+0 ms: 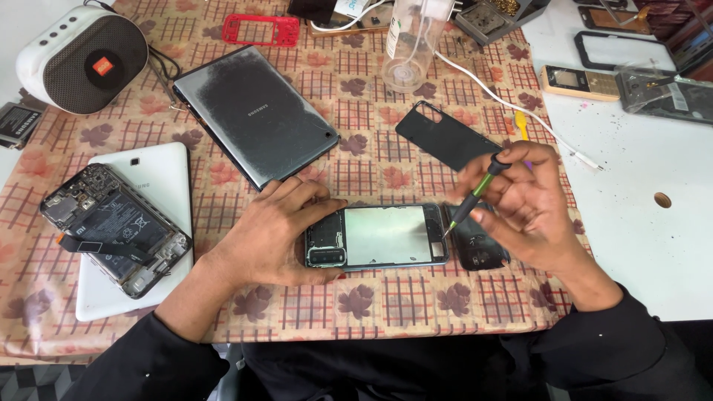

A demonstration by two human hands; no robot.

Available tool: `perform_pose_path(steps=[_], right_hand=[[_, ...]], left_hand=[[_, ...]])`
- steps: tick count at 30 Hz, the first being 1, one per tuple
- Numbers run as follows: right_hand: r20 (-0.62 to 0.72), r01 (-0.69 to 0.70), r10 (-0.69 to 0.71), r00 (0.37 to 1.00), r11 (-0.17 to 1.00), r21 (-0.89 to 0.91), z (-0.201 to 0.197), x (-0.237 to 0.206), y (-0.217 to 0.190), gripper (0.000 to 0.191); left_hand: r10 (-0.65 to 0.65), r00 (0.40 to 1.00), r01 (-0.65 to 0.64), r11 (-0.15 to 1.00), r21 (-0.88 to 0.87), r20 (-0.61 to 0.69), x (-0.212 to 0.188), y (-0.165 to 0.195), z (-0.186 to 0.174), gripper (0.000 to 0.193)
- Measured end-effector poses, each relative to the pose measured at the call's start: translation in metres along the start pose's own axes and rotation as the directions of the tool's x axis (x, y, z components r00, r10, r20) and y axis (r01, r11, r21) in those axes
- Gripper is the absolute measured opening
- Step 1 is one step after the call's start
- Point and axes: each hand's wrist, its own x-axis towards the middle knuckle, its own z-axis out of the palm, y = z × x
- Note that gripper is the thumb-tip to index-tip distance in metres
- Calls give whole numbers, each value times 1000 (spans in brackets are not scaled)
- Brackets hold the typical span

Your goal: The person uses a screwdriver to remove screws from the internal frame of a disassembled smartphone. The person then uses the screwdriver to pry and lift a metal bracket from the phone's chassis. The person continues to remove screws and adjust internal components.

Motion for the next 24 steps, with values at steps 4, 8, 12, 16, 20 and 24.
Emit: perform_pose_path(steps=[4, 8, 12, 16, 20, 24], right_hand=[[-42, 56, -68, 997, 971, -234, 0, 0, 0, 78], [51, 58, -54, 997, 994, -92, 0, 0, -2, 75], [-29, 60, -65, 997, 987, -150, 1, 2, -2, 74], [-3, 6, -7, 1000, 991, -131, 3, 0, -1, 72], [-21, 70, -75, 997, 984, -165, 3, -2, 1, 78], [20, -17, 18, 1000, 998, -52, 0, -3, -3, 66]], left_hand=[[-22, 1000, 22, 1000, -14, 20, -1, 0, 0, 90], [-6, 1000, 6, 1000, -1, 6, 0, -1, 0, 91], [-11, 1000, 12, 1000, -9, 7, 0, 0, 0, 90], [-14, 1000, 14, 1000, -10, 23, -1, 0, -1, 90], [-3, 1000, 3, 1000, -5, 15, 1, 0, -1, 91], [-28, 999, 29, 999, -18, 34, 0, 1, -2, 89]])
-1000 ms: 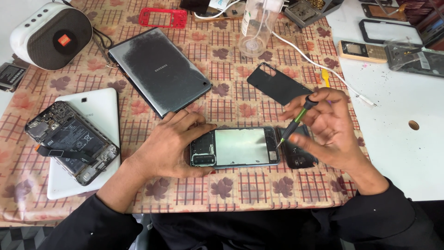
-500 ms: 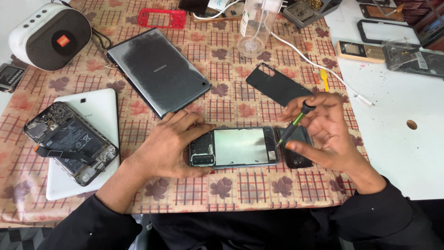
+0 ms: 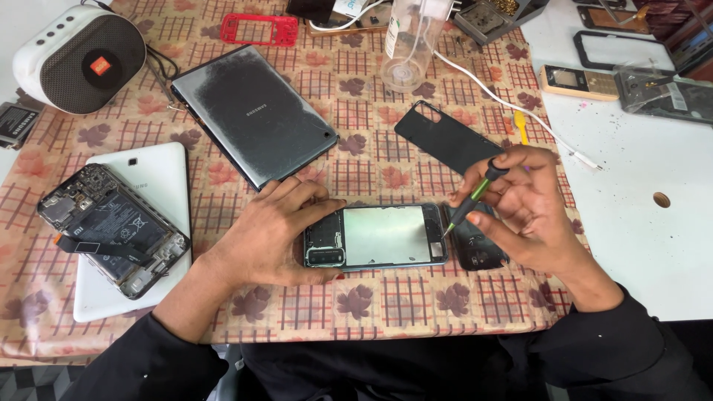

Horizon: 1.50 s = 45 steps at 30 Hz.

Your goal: The person uses a screwdriver to remove screws from the internal frame of a disassembled smartphone. The person then uses the screwdriver to pry and lift a metal bracket from the phone's chassis. The person continues to remove screws and adjust internal components.

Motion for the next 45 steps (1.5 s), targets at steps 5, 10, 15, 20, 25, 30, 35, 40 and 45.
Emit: perform_pose_path(steps=[5, 10, 15, 20, 25, 30, 35, 40, 45], right_hand=[[-53, 61, -70, 996, 985, -163, 2, 3, -2, 75], [-7, -2, 1, 1000, 998, -64, 3, 3, -4, 70], [-4, 58, -60, 998, 980, -189, 4, 2, -3, 73], [-72, 19, -35, 997, 977, -212, 6, 4, -4, 77], [-57, 23, -31, 998, 991, -133, 6, 4, -10, 68], [-74, 71, -82, 994, 988, -138, 8, 6, -9, 69], [-38, 42, -48, 998, 989, -140, 6, 5, -7, 72], [-113, -20, 5, 994, 991, -135, 5, 1, -6, 70], [-136, -37, 27, 990, 997, -70, 4, -2, -6, 69]], left_hand=[[15, 1000, -15, 1000, -9, -14, 0, -2, 0, 88], [4, 1000, -4, 1000, -9, 0, 0, -2, 0, 89], [0, 1000, 0, 1000, -2, -1, 0, -2, 1, 90], [2, 1000, -2, 1000, -6, 3, -1, -2, 1, 90], [13, 1000, -13, 1000, -3, -12, 0, -2, 0, 89], [6, 1000, -6, 1000, -20, 2, -1, -2, -1, 90], [10, 1000, -10, 1000, -11, -1, -1, -1, -1, 89], [17, 1000, -17, 1000, -5, -14, -1, -1, -1, 89], [20, 1000, -20, 1000, -5, -7, 0, -2, 0, 89]])
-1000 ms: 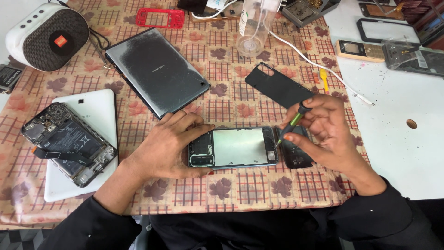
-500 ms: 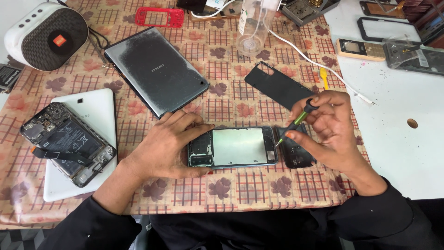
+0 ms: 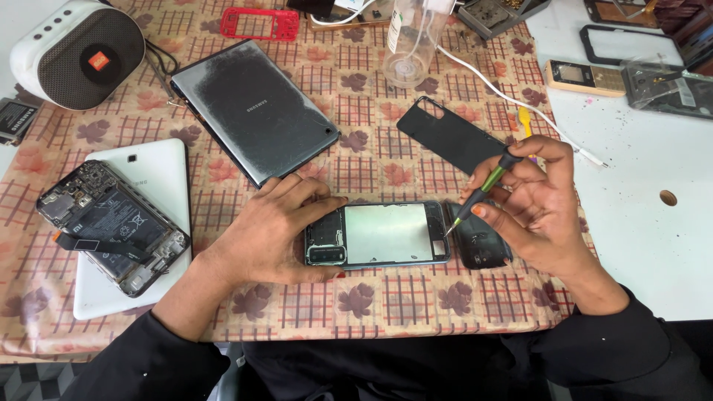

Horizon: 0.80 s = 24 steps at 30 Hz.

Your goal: The person uses a screwdriver to remove screws from the internal frame of a disassembled smartphone. The person then uses the screwdriver to pry and lift a metal bracket from the phone's chassis. The person continues to remove screws and adjust internal components.

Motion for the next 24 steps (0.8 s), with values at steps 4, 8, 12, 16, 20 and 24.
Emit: perform_pose_path(steps=[4, 8, 12, 16, 20, 24], right_hand=[[8, 10, -10, 1000, 999, 40, 0, 0, 1, 69], [8, 2, -3, 1000, 1000, 24, 1, 1, 2, 69], [0, -9, 9, 1000, 1000, 13, 1, 2, -1, 71], [-8, -7, 6, 1000, 997, -78, -3, 4, -10, 71], [134, -201, 336, 932, 788, -582, 1, 9, -10, 90], [203, -182, 388, 899, 753, -632, 5, 7, -8, 99]], left_hand=[[-5, 1000, 5, 1000, -8, 3, 0, 0, 0, 90], [-4, 1000, 4, 1000, 2, 5, 0, 0, 0, 90], [-6, 1000, 6, 1000, 1, 6, 0, 0, 0, 89], [-15, 1000, 15, 1000, -3, 14, 0, 0, 0, 90], [-13, 1000, 13, 1000, 12, 22, 0, 0, 0, 89], [-8, 1000, 8, 1000, 12, 9, 0, 0, 0, 89]])
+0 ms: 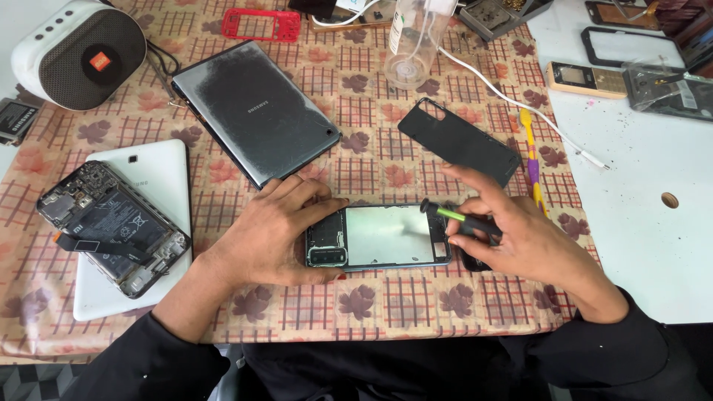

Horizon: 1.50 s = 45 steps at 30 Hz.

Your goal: The person uses a screwdriver to remove screws from the internal frame of a disassembled smartphone. The person then uses the screwdriver to pry and lift a metal bracket from the phone's chassis. The person continues to remove screws and adjust internal components.

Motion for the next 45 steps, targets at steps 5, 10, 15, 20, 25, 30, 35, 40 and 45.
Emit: perform_pose_path(steps=[5, 10, 15, 20, 25, 30, 35, 40, 45], right_hand=[[42, 164, -161, 986, 982, -90, 7, 5, 6, 87], [150, 194, -160, 976, 948, -254, 15, 4, 9, 74], [206, 67, 7, 979, 933, -352, 16, 0, 9, 71], [178, 214, -161, 971, 915, -342, 19, 1, 9, 60], [214, 174, -98, 972, 913, -370, 18, 1, 8, 62], [109, 191, -170, 979, 958, -215, 13, 2, 4, 78], [55, 169, -161, 985, 967, -191, 14, 3, 2, 79], [60, 149, -141, 988, 972, -182, 15, 2, 5, 82], [124, 92, -66, 990, 973, -212, 17, 4, 8, 77]], left_hand=[[1, 1000, -1, 1000, 0, 9, 0, 0, 0, 89], [3, 1000, -3, 1000, 4, 3, 0, 0, 0, 89], [0, 1000, 0, 1000, -6, 6, -1, -1, 0, 90], [5, 1000, -5, 1000, 3, 4, 0, -1, 0, 90], [-2, 1000, 2, 1000, -5, 6, 0, 0, 0, 90], [-5, 1000, 5, 1000, 4, 23, 0, 0, 0, 91], [-8, 1000, 8, 1000, 4, 24, 0, 0, 0, 91], [-3, 1000, 3, 1000, -1, 18, 0, -1, 0, 91], [4, 1000, -4, 1000, 6, 11, 0, 0, 1, 90]])
